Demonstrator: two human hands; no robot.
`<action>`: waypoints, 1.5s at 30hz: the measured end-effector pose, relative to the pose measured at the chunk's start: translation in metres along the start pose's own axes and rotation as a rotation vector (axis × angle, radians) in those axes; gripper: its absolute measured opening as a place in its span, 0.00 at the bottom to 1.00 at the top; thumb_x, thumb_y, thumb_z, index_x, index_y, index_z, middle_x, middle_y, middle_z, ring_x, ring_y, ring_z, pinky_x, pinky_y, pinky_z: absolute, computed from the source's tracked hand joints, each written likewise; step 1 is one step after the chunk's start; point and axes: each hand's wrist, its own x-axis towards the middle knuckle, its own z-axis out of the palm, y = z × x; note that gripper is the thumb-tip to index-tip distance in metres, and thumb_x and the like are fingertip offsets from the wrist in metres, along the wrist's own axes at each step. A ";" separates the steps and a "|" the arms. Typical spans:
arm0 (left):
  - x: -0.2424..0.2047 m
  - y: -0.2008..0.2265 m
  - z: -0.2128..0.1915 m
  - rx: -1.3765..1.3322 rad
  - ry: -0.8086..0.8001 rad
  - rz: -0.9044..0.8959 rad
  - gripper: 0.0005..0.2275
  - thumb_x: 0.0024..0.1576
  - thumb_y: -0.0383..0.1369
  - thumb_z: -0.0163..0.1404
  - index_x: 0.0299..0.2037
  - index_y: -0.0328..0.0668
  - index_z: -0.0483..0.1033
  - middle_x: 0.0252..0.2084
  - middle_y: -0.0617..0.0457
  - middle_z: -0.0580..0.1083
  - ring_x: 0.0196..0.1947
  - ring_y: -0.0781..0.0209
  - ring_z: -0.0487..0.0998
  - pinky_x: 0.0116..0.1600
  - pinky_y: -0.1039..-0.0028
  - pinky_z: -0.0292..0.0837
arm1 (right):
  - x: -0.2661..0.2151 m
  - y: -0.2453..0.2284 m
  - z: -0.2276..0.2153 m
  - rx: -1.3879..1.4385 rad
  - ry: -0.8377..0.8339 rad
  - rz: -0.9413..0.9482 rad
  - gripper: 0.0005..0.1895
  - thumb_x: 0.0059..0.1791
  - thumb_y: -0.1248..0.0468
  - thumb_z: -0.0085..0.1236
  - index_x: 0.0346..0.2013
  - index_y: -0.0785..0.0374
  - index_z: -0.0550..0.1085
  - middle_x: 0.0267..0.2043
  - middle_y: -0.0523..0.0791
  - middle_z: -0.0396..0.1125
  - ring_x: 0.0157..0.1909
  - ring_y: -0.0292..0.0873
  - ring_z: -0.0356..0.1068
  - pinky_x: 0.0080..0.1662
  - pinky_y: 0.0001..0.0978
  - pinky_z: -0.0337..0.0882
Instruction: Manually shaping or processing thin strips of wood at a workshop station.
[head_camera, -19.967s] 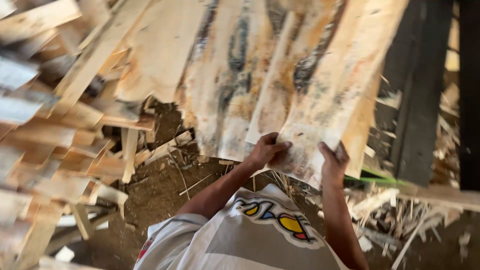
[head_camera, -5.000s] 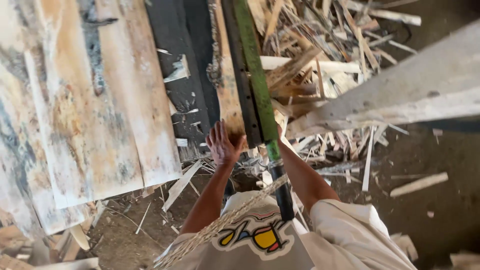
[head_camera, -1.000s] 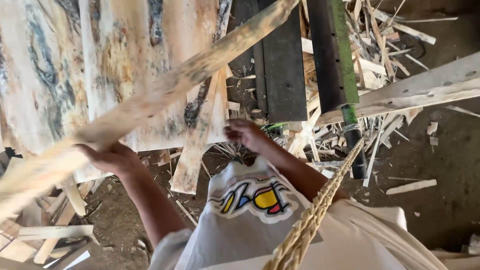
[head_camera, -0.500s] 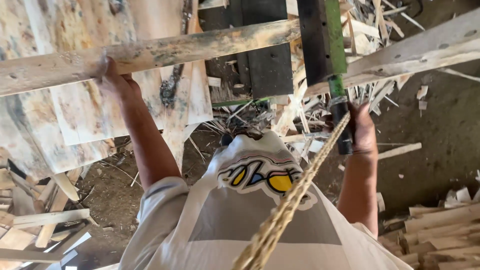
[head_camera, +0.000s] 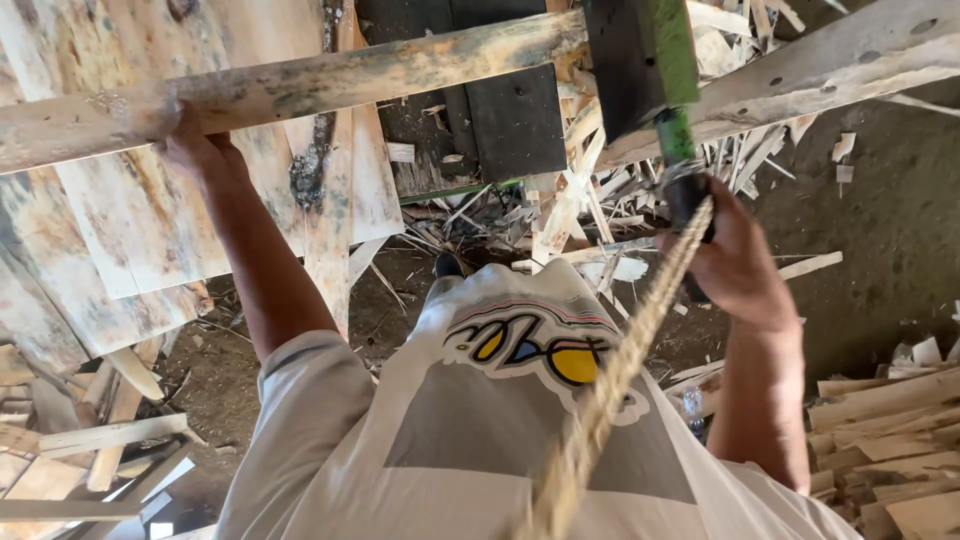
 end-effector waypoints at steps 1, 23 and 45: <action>0.003 -0.003 0.000 0.006 0.001 -0.001 0.24 0.51 0.18 0.56 0.58 0.23 0.61 0.48 0.30 0.76 0.41 0.38 0.85 0.42 0.52 0.87 | -0.001 0.001 -0.002 0.003 -0.002 0.005 0.21 0.47 0.70 0.56 0.55 0.60 0.68 0.37 0.43 0.64 0.36 0.38 0.66 0.33 0.31 0.71; 0.029 -0.019 -0.060 -0.107 -0.262 -0.119 0.14 0.55 0.20 0.60 0.49 0.38 0.73 0.34 0.50 0.76 0.32 0.52 0.79 0.33 0.65 0.77 | 0.068 0.172 0.026 0.613 -0.106 -0.170 0.22 0.53 0.63 0.58 0.60 0.71 0.70 0.41 0.49 0.72 0.36 0.42 0.72 0.37 0.35 0.75; -0.058 -0.116 0.117 -0.001 -0.635 -0.042 0.18 0.51 0.22 0.59 0.53 0.33 0.74 0.40 0.49 0.76 0.38 0.55 0.78 0.41 0.63 0.78 | 0.071 0.204 0.156 -1.215 0.195 -1.130 0.36 0.50 0.60 0.56 0.72 0.53 0.58 0.75 0.55 0.52 0.69 0.55 0.63 0.68 0.50 0.72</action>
